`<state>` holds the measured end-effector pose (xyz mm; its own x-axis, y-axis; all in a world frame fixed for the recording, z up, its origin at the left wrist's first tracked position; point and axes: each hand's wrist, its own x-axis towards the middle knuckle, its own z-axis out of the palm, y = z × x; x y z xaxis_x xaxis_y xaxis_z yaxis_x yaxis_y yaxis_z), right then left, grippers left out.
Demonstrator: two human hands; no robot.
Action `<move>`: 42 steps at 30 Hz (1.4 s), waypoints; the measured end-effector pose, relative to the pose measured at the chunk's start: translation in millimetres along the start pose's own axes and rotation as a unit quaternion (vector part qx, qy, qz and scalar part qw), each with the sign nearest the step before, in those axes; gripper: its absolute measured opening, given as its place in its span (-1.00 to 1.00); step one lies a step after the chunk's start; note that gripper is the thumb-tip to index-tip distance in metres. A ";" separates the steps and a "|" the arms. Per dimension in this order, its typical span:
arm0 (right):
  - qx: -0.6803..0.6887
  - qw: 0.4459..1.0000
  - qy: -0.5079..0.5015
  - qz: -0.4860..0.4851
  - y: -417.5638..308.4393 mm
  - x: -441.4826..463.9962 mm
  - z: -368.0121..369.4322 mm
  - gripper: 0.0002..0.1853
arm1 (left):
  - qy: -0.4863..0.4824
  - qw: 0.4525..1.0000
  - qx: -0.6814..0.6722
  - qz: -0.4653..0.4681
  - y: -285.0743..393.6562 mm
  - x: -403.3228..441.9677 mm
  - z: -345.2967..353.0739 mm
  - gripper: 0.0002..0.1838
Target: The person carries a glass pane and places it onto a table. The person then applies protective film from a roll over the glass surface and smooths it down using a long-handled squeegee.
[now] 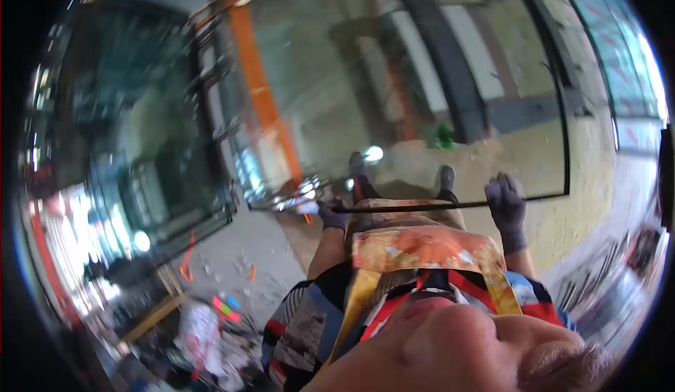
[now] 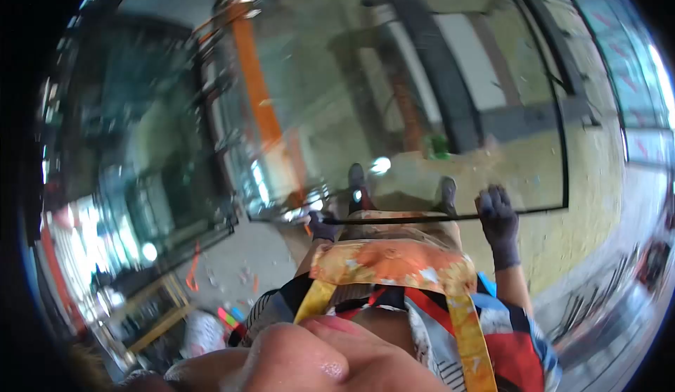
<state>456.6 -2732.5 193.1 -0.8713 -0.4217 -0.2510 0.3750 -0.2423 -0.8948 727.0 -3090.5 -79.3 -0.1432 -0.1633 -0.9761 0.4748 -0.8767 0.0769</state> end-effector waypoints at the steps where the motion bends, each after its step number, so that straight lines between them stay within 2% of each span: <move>1: -0.273 0.960 0.006 -0.057 -3.3 -1.8 -23.8 -0.65 | -0.006 1.000 0.017 -0.015 -18.3 -8.2 3.2 -0.51; 2: -0.421 0.901 0.030 -0.097 -8.0 -3.6 -48.3 -0.67 | -0.020 0.999 0.041 -0.022 -35.7 -13.3 3.3 -0.51; 3: -0.473 0.873 0.053 -0.109 -10.0 -4.7 -73.6 -0.68 | -0.036 0.997 0.063 -0.027 -52.0 -16.2 3.1 -0.50; 5: -0.210 0.970 0.106 -0.056 -12.3 -8.9 -129.8 -0.73 | -0.062 0.993 0.093 -0.026 -88.1 -23.0 3.2 -0.50; 6: 0.064 0.992 0.109 0.004 -10.7 -1.9 -151.7 -0.77 | -0.077 0.992 0.099 -0.024 -106.3 -25.3 1.1 -0.49; 7: 0.334 0.935 0.095 0.071 -11.0 4.0 -172.1 -0.81 | -0.090 0.990 0.105 -0.022 -125.6 -29.5 -0.4 -0.49; 12: 0.349 0.930 0.077 0.085 -74.9 12.9 -280.5 -0.80 | -0.116 0.987 0.107 -0.004 -220.2 -65.4 -23.9 -0.46; 14: 0.351 0.914 0.180 0.095 -98.7 8.9 -313.9 -0.82 | -0.117 0.988 0.101 0.000 -245.0 -83.1 -44.8 -0.45; 17: 0.368 0.916 0.139 0.083 -95.0 -0.2 -395.2 -0.75 | -0.130 0.987 0.093 0.004 -280.0 -100.8 -68.5 -0.43; 19: 0.368 0.919 0.119 0.082 -108.3 -14.8 -418.8 -0.72 | -0.153 0.985 0.083 -0.001 -310.0 -115.7 -72.8 -0.42; 22: 0.364 0.908 0.165 0.123 -121.7 -47.1 -431.8 -0.75 | -0.222 0.973 0.056 -0.030 -354.8 -115.1 -69.9 -0.39; 24: 0.360 0.909 0.152 0.147 -121.0 -64.4 -444.3 -0.76 | -0.252 0.967 0.024 -0.043 -389.7 -128.6 -65.5 -0.38; 27: 0.363 0.907 0.127 0.171 -131.1 -71.8 -481.7 -0.79 | -0.230 0.973 0.002 -0.026 -429.7 -154.1 -65.3 -0.38; 29: 0.384 0.908 0.061 0.155 -129.5 -77.0 -498.8 -0.83 | -0.212 0.977 0.013 -0.004 -439.4 -169.0 -78.2 -0.39; 31: 0.402 0.905 0.024 0.137 -118.0 -80.0 -524.7 -0.85 | -0.167 0.981 0.086 0.045 -455.0 -174.9 -81.4 -0.40; 33: 0.406 0.887 0.110 0.189 -105.2 -77.8 -566.4 -0.83 | -0.148 0.979 0.118 0.072 -473.1 -165.1 -85.7 -0.41; 34: 0.405 0.888 0.105 0.191 -111.4 -75.7 -576.5 -0.83 | -0.124 0.978 0.120 0.116 -480.3 -151.1 -95.3 -0.44; 35: 0.396 0.882 0.155 0.205 -123.5 -74.8 -571.8 -0.88 | -0.100 0.974 0.124 0.160 -490.9 -144.2 -98.2 -0.44; 36: 0.387 0.872 0.205 0.218 -133.1 -69.9 -579.4 -0.93 | -0.100 0.973 0.126 0.163 -507.3 -153.0 -91.7 -0.44; 37: 0.388 0.871 0.207 0.217 -139.1 -59.7 -603.8 -0.93 | -0.143 0.979 0.095 0.109 -530.2 -170.4 -82.0 -0.46; 38: 0.391 0.875 0.194 0.208 -144.5 -47.0 -629.6 -0.94 | -0.146 0.981 0.097 0.084 -550.5 -178.8 -76.7 -0.48; 41: 0.397 0.876 0.168 0.216 -152.9 -27.9 -695.3 -0.95 | -0.085 0.988 0.124 0.021 -625.4 -177.9 -71.3 -0.52; 42: 0.384 0.886 0.167 0.201 -156.4 -13.0 -730.9 -0.89 | -0.058 0.991 0.119 0.006 -651.9 -171.3 -72.1 -0.54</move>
<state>178.0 -2050.5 66.3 -0.6150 -0.3589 -0.7021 0.6699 -0.7076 -0.2250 504.6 -2458.4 23.1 -0.2447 -0.2140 -0.9457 0.2618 -0.9537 0.1480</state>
